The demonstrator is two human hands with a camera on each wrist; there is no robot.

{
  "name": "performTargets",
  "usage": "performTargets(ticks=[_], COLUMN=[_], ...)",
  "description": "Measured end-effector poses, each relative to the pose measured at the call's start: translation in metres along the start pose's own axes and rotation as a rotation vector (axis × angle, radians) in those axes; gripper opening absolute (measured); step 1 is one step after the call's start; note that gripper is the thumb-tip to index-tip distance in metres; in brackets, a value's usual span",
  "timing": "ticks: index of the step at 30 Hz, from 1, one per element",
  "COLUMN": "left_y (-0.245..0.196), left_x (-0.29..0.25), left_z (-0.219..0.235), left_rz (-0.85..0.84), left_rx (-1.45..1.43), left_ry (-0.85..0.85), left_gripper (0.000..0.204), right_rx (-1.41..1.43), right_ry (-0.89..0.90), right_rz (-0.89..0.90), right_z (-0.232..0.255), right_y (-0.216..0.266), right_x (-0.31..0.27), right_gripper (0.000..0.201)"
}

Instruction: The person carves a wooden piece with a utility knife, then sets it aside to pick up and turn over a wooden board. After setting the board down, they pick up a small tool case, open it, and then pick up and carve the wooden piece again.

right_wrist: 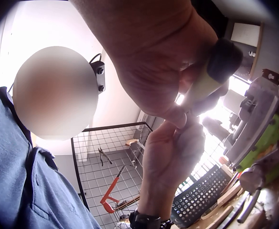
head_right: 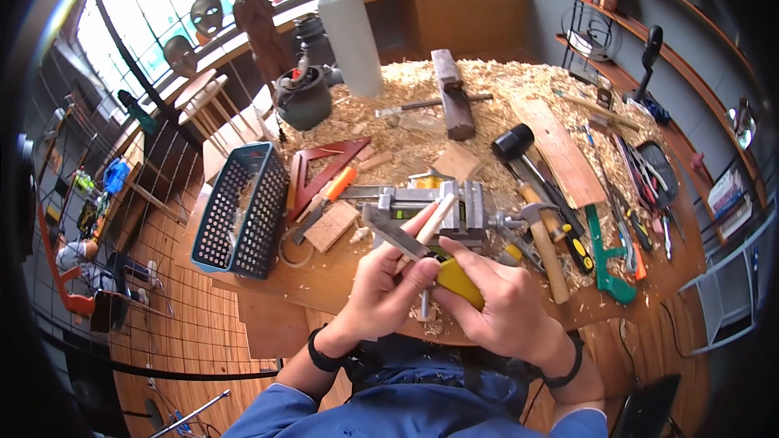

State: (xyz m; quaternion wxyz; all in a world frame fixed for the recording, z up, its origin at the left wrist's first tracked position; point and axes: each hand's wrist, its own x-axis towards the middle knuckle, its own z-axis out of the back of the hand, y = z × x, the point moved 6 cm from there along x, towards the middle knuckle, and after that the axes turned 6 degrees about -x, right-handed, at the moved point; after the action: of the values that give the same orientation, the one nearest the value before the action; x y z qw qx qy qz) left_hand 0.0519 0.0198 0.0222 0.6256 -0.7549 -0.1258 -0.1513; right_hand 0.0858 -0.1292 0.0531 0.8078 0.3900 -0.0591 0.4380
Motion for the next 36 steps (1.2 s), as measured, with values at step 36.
performTargets(ticks=[36], left_y=[0.014], left_x=[0.008], left_z=[0.0], left_rz=[0.054], left_rx=[0.17], left_ry=[0.018], left_gripper=[0.064], right_rx=[0.026], right_ry=[-0.049], right_rz=[-0.039], right_z=[0.005], right_y=[-0.012], right_x=[-0.003], right_gripper=[0.06])
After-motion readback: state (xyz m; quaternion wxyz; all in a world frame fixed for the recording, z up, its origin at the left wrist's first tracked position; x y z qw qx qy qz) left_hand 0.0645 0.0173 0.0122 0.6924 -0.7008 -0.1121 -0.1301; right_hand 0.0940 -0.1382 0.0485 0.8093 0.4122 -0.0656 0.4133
